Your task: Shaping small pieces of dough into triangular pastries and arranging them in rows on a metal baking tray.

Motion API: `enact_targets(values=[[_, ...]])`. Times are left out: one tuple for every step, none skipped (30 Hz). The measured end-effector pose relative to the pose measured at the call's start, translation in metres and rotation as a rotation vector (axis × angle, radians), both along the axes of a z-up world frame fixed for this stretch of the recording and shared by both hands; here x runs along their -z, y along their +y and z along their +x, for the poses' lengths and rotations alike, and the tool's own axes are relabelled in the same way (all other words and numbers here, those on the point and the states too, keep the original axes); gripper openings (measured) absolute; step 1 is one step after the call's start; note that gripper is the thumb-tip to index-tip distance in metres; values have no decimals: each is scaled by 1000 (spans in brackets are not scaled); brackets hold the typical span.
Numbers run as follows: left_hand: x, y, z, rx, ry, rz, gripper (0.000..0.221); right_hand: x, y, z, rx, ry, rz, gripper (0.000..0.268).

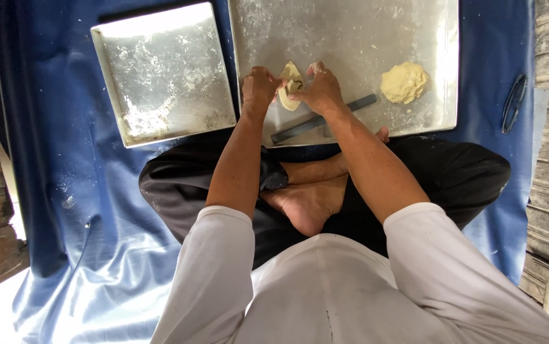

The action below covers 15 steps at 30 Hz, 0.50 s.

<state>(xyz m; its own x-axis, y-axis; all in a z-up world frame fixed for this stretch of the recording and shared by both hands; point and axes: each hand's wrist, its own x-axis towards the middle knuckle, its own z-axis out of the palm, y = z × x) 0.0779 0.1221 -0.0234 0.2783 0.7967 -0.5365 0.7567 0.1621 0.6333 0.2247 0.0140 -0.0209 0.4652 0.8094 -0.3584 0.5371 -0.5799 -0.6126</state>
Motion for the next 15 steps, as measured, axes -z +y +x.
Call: enact_targets(values=[[2, 1, 0, 0, -1, -1, 26, 1, 1, 0, 0, -1, -1, 74], [4, 2, 1, 19, 5, 7, 24, 1, 3, 0, 1, -7, -8, 75], [7, 2, 0, 39, 13, 14, 23, 2, 3, -1, 4, -11, -17, 76], [6, 2, 0, 41, 14, 11, 23, 0, 4, -2, 6, -9, -19, 76], [6, 3, 0, 35, -8, -3, 22, -2, 6, -2, 20, 2, -25, 78], [5, 4, 0, 30, -30, -18, 21, -4, 7, -3, 35, 13, -31, 81], [5, 5, 1, 29, -31, -16, 21, -5, 8, -2, 34, 12, -29, 81], [5, 5, 1, -5, -52, -43, 22, -6, 8, -1, 21, 0, -25, 80], [6, 5, 1, -39, -72, -72, 24, -7, 7, -2, 9, -11, -22, 80], [8, 6, 2, -38, -73, -72, 24, -4, 6, 0, 10, -12, -22, 80], [9, 6, 2, -22, -55, -64, 23, -1, 6, 2, -9, -17, -8, 82], [11, 7, 3, -7, -37, -55, 23, 2, 5, 4, -28, -22, 6, 85], [4, 5, 1, -7, -35, -55, 23, -14, 6, 4, -28, -20, 7, 85], [-3, 4, 0, -35, -40, -66, 24, -30, 7, 3, 25, 83, -80, 83], [-10, 1, 1, -65, -46, -80, 25, -46, 6, 5, 77, 184, -169, 80]])
